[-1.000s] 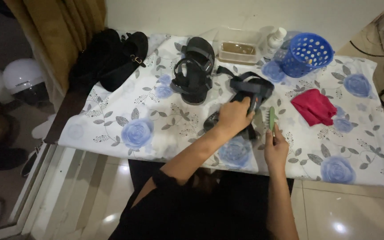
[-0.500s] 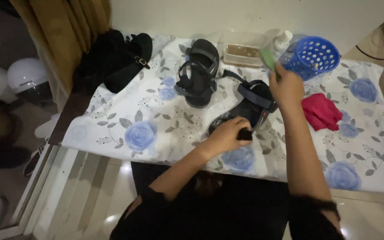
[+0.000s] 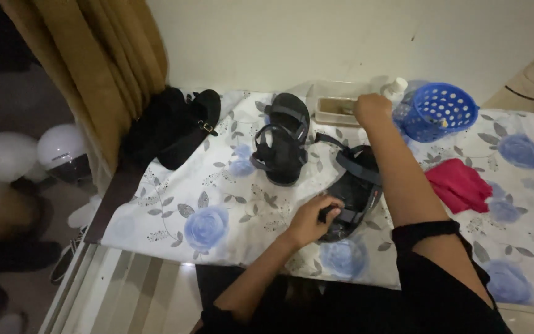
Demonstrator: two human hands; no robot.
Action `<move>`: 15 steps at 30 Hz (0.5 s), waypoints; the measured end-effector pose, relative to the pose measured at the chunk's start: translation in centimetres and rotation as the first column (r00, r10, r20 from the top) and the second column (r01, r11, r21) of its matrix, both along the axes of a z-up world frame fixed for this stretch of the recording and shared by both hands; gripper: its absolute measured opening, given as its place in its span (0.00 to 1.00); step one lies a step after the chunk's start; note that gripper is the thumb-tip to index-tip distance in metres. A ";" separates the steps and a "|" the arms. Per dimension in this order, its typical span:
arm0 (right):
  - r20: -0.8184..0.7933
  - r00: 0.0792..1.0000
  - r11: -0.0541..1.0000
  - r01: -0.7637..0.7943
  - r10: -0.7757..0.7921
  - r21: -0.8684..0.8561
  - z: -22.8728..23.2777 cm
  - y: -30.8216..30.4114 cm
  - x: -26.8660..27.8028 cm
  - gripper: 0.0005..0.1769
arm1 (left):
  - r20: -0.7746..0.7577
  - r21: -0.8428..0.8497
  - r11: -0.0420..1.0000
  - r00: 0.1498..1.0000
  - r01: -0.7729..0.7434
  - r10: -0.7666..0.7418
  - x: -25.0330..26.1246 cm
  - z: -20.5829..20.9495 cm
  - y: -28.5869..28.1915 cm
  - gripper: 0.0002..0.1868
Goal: A person is cleaning a pair of black sandals using a small brush and cleaning solution on a table covered with a floral cloth.
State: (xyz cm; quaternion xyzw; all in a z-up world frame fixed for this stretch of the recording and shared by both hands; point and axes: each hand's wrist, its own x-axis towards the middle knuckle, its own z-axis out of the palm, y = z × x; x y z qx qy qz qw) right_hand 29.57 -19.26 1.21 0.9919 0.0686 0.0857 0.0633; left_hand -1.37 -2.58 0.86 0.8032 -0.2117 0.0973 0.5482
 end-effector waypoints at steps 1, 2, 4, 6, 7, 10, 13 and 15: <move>-0.001 1.000 1.000 -0.002 0.002 0.003 0.6 0.1 -0.2 0.11 | -0.001 0.003 1.000 1.000 -0.002 0.002 -0.1 -0.1 0.1 0.08; -0.011 1.000 1.000 0.016 -0.016 -0.007 1.3 0.2 -0.4 0.10 | 0.015 -0.005 1.000 1.000 0.010 -0.010 -0.2 -0.1 0.2 0.09; -0.028 0.999 0.999 0.032 -0.032 -0.022 4.4 1.2 -3.1 0.10 | 0.024 -0.017 1.000 1.000 0.020 -0.020 -0.6 0.8 0.4 0.12; -0.032 0.999 0.982 0.037 -0.031 0.183 9.3 2.7 -8.0 0.11 | -0.021 -0.009 0.997 0.996 0.082 -0.082 -1.2 2.9 0.9 0.18; -0.038 0.999 0.983 0.039 -0.033 0.180 8.6 2.3 -8.4 0.11 | -0.027 -0.012 0.996 0.996 0.084 -0.084 -0.9 2.4 0.7 0.18; 0.071 0.996 0.969 -0.077 0.062 0.236 6.8 1.1 -9.9 0.10 | 0.113 0.076 0.996 0.992 0.054 -0.063 -0.3 1.2 0.0 0.16; 0.134 0.990 0.975 -0.063 0.035 0.214 6.6 0.7 -11.1 0.11 | 0.125 0.169 0.984 0.989 0.053 -0.075 0.8 0.1 -0.5 0.16; 0.121 0.991 0.968 0.017 -0.049 0.252 6.9 0.6 -12.0 0.14 | 0.119 0.258 0.966 0.992 0.007 -0.039 1.7 -1.7 -0.9 0.19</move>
